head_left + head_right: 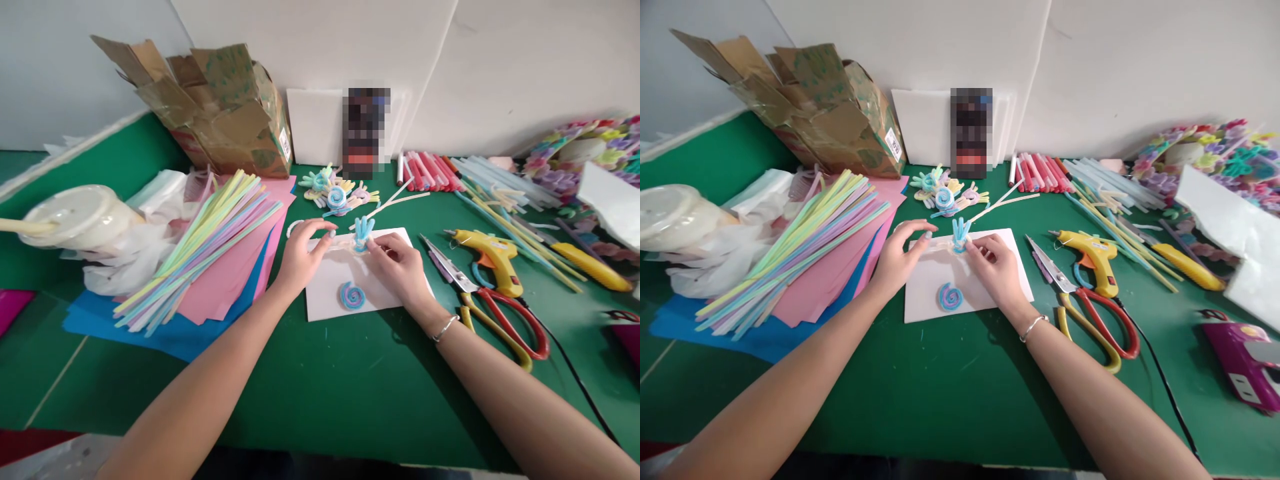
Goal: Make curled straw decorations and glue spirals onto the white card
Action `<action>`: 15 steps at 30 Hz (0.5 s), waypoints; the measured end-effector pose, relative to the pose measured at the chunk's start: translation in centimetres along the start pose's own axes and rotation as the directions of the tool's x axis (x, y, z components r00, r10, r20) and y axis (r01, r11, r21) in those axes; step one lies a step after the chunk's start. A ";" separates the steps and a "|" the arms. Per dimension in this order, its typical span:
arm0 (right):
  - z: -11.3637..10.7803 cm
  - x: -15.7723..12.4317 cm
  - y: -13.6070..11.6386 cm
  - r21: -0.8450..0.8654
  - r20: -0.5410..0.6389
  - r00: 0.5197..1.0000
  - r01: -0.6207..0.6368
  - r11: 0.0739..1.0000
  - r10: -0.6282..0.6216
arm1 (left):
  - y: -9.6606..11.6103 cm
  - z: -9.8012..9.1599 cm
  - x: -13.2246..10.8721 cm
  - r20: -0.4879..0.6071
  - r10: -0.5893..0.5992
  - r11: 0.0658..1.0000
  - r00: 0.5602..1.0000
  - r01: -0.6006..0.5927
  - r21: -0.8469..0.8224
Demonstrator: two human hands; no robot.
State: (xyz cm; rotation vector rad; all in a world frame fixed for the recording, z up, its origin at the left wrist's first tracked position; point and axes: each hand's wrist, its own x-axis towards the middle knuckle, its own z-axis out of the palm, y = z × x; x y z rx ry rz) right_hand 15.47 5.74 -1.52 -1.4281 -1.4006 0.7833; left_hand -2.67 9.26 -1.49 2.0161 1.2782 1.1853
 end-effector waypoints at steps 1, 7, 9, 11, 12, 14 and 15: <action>0.0 0.0 0.0 0.005 0.007 1.000 0.002 1.000 -0.002 | 0.2 0.1 -0.1 0.016 -0.019 1.000 1.000 0.019 -0.008; 0.0 -0.1 0.1 -0.007 0.044 0.997 0.068 0.998 -0.068 | 1.2 0.5 -0.5 0.117 -0.061 0.998 0.991 0.058 0.031; 0.0 -0.1 0.1 -0.018 0.061 0.994 0.092 0.996 -0.090 | 1.2 0.5 -0.5 0.113 -0.044 0.999 0.993 0.041 0.030; 0.0 -0.1 0.1 -0.029 0.074 0.992 0.103 0.994 -0.101 | 1.1 0.4 -0.4 0.105 -0.023 0.999 0.994 0.020 0.027; 0.0 -0.1 0.1 -0.032 0.078 0.992 0.105 0.994 -0.103 | 1.0 0.4 -0.4 0.098 -0.009 1.000 0.995 0.007 0.028; 0.0 -0.2 0.0 -0.029 0.077 0.992 0.105 0.994 -0.103 | 0.9 0.3 -0.4 0.086 0.025 0.999 0.996 -0.028 0.038; 0.0 -0.2 -0.1 -0.021 0.074 0.993 0.098 0.995 -0.097 | 0.9 0.2 -0.3 0.083 0.045 0.998 0.996 -0.049 0.045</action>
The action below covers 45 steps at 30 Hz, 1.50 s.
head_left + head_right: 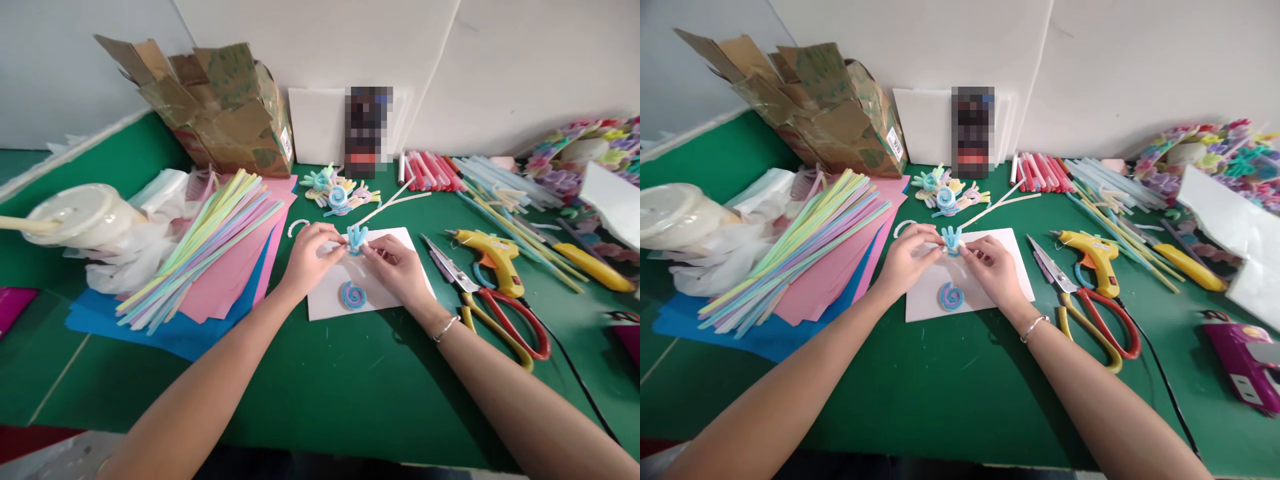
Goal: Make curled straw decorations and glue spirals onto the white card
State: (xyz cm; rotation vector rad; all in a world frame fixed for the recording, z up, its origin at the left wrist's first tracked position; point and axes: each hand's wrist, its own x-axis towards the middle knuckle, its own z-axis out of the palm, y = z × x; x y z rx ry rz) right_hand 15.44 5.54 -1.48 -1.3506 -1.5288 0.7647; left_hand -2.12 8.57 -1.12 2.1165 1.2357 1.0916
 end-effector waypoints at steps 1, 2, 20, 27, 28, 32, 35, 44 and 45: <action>0.0 0.0 -0.1 0.014 -0.003 1.000 -0.014 1.000 0.014 | 0.0 -0.1 0.0 -0.004 0.020 1.000 1.000 -0.020 0.008; 0.0 -0.1 -0.1 0.034 -0.009 0.999 -0.032 0.999 0.032 | 0.0 -0.1 0.0 -0.011 0.037 0.999 0.999 -0.037 0.014; 0.1 -0.9 -0.2 0.008 -0.033 0.963 0.268 0.963 -0.268 | 1.1 0.4 -0.6 -0.136 -0.078 0.964 0.988 0.040 -0.262; -0.1 -0.6 0.0 0.189 -0.056 0.982 0.189 0.964 -0.182 | 0.8 0.2 -0.4 -0.155 -0.106 0.954 0.982 0.057 -0.295; -0.1 -0.5 0.0 0.200 -0.065 0.987 0.157 0.967 -0.147 | 0.9 0.2 -0.5 -0.140 -0.093 0.957 0.986 0.050 -0.287; 0.0 -0.2 0.1 0.197 -0.025 0.997 0.074 0.978 -0.071 | 1.2 0.2 -0.7 -0.077 -0.031 0.966 0.997 0.010 -0.260; -0.1 -0.1 0.2 0.205 -0.002 1.000 0.027 0.978 -0.027 | 1.1 0.2 -0.7 -0.093 -0.018 0.975 0.996 -0.003 -0.224; -0.1 0.0 0.3 0.320 -0.022 0.992 -0.108 0.941 0.121 | 0.7 0.1 -0.7 -0.167 0.086 0.992 0.982 -0.099 -0.073; -0.1 0.0 0.3 0.319 -0.020 0.992 -0.109 0.942 0.121 | 0.7 0.1 -0.7 -0.172 0.111 0.991 0.979 -0.122 -0.055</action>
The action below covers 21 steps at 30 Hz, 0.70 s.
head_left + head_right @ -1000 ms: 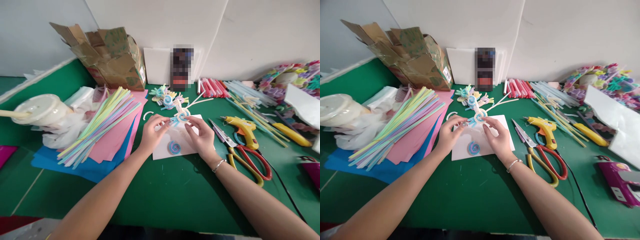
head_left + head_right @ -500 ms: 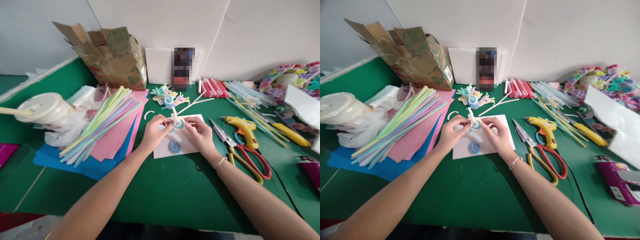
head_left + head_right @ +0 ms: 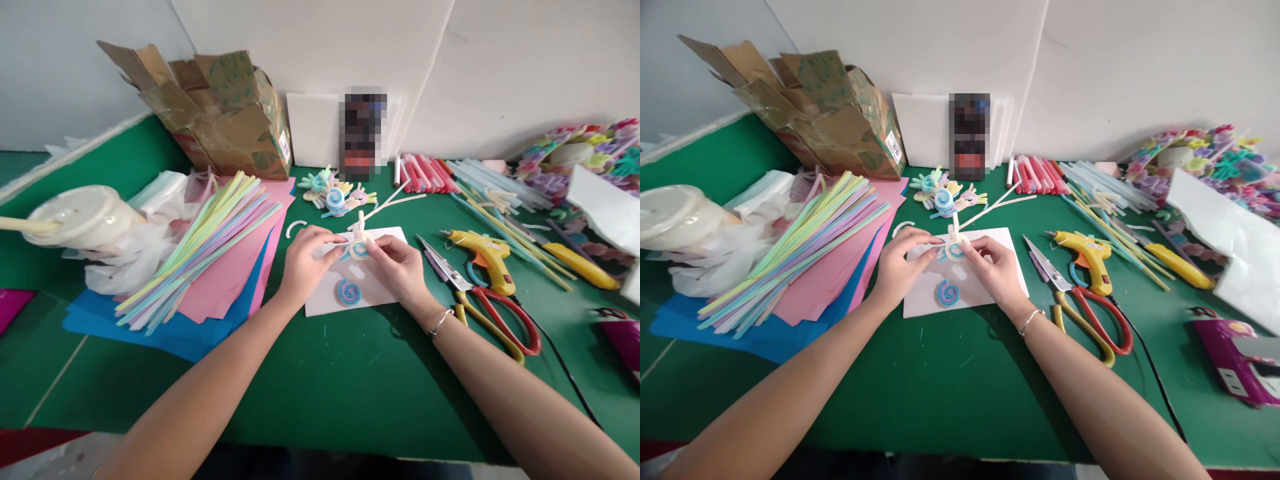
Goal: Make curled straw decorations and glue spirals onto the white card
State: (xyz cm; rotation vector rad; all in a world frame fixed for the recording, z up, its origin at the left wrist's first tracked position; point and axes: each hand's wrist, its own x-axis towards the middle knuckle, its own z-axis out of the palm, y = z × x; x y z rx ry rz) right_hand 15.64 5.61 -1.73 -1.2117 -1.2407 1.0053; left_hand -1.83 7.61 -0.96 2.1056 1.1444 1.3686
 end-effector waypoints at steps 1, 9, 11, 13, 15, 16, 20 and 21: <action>0.0 0.0 0.0 -0.001 0.003 1.000 -0.002 1.000 0.002 | 0.0 0.0 0.0 -0.008 0.020 1.000 1.000 -0.020 0.014; 0.0 -0.1 -0.1 0.007 0.003 1.000 -0.024 1.000 0.024 | -0.2 -0.2 0.2 -0.144 -0.034 0.999 0.989 0.030 -0.027; 0.1 -0.1 0.0 0.009 -0.001 1.000 -0.023 1.000 0.023 | -0.2 -0.2 0.2 -0.164 -0.107 0.993 0.981 0.099 -0.057; 0.1 -0.1 0.0 0.013 -0.003 1.000 -0.022 1.000 0.022 | -0.2 -0.2 0.2 -0.181 -0.183 0.981 0.966 0.168 -0.096; 0.1 0.0 0.0 0.016 -0.015 1.000 -0.023 1.000 0.023 | -0.3 -0.2 0.3 -0.213 -0.262 0.961 0.941 0.235 -0.144; 0.1 0.0 0.0 0.017 -0.029 0.999 -0.026 1.000 0.027 | -0.5 -0.3 0.4 -0.247 -0.300 0.950 0.922 0.265 -0.166; 0.1 0.2 -0.3 0.040 -0.104 0.993 -0.043 0.998 0.047 | -2.0 -1.3 1.1 -0.518 -0.341 0.939 0.784 0.267 -0.215; 0.1 0.2 -0.3 0.045 -0.114 0.992 -0.043 0.998 0.048 | -2.5 -1.7 1.3 -0.574 -0.329 0.944 0.750 0.253 -0.212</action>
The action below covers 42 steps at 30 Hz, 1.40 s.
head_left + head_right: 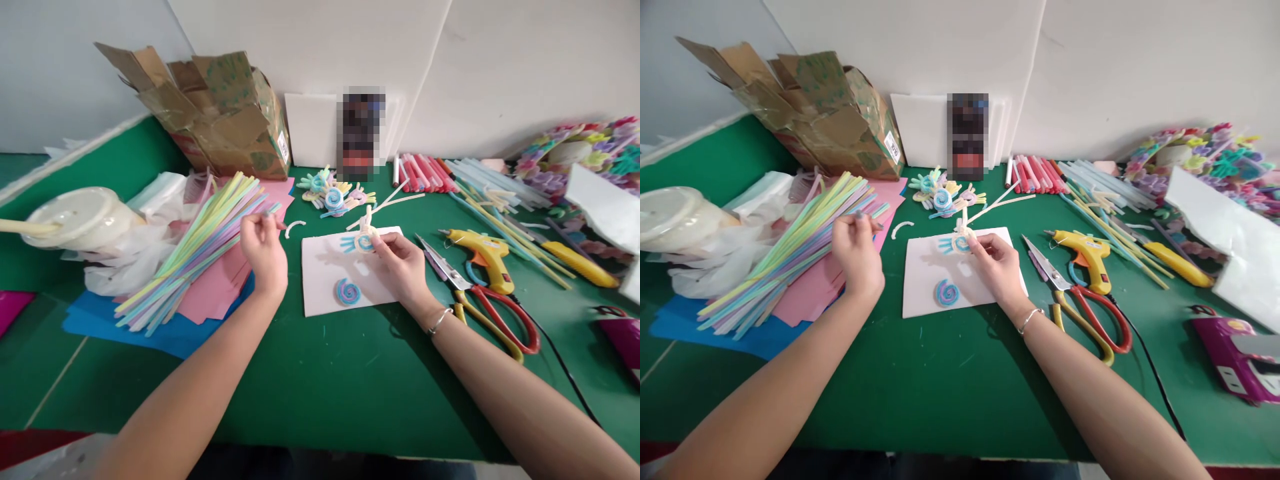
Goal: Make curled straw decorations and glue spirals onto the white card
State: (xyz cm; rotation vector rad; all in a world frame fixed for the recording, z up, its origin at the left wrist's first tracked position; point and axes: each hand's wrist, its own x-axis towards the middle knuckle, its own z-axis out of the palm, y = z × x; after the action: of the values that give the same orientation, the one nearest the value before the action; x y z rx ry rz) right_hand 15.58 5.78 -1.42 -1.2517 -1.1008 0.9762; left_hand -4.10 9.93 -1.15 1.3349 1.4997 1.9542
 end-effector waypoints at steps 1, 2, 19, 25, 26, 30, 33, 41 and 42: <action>0.0 0.0 0.0 0.002 -0.006 1.000 0.001 1.000 -0.001 | -0.3 -0.1 0.4 -0.042 0.008 1.000 0.999 -0.007 0.014; 0.0 0.0 0.0 0.000 -0.007 1.000 0.003 1.000 -0.003 | -0.5 -0.2 0.7 -0.047 0.015 0.998 0.999 -0.013 0.055; 0.3 -1.1 -1.1 -0.268 0.218 0.957 0.248 0.931 -0.192 | 2.8 0.0 -3.3 0.554 0.616 0.574 0.560 -0.801 0.171; 0.3 -1.2 -1.0 -0.287 0.244 0.947 0.277 0.917 -0.209 | 3.0 0.1 -3.3 0.553 0.627 0.532 0.549 -0.820 0.211; 0.2 -1.2 -1.0 -0.290 0.249 0.944 0.285 0.913 -0.216 | 3.0 0.1 -3.3 0.554 0.623 0.535 0.552 -0.817 0.212; 0.2 -1.1 -1.0 -0.294 0.272 0.931 0.321 0.900 -0.243 | 3.0 0.1 -3.3 0.570 0.578 0.575 0.584 -0.787 0.223; 0.2 -1.1 -0.9 -0.290 0.282 0.921 0.351 0.890 -0.271 | 2.9 0.1 -3.3 0.573 0.564 0.604 0.595 -0.770 0.206; 0.3 -1.1 -0.7 -0.304 0.300 0.904 0.392 0.868 -0.304 | 3.1 0.2 -3.2 0.561 0.568 0.616 0.603 -0.763 0.197; 0.3 -1.1 -0.7 -0.307 0.301 0.905 0.392 0.867 -0.302 | 3.1 0.2 -3.2 0.565 0.565 0.611 0.602 -0.765 0.204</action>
State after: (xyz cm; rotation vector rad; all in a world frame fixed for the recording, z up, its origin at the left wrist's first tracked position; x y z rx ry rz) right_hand 15.08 4.74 -0.78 -1.1773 -1.6980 0.6744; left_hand -1.49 6.50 0.07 2.6974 1.3068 1.4717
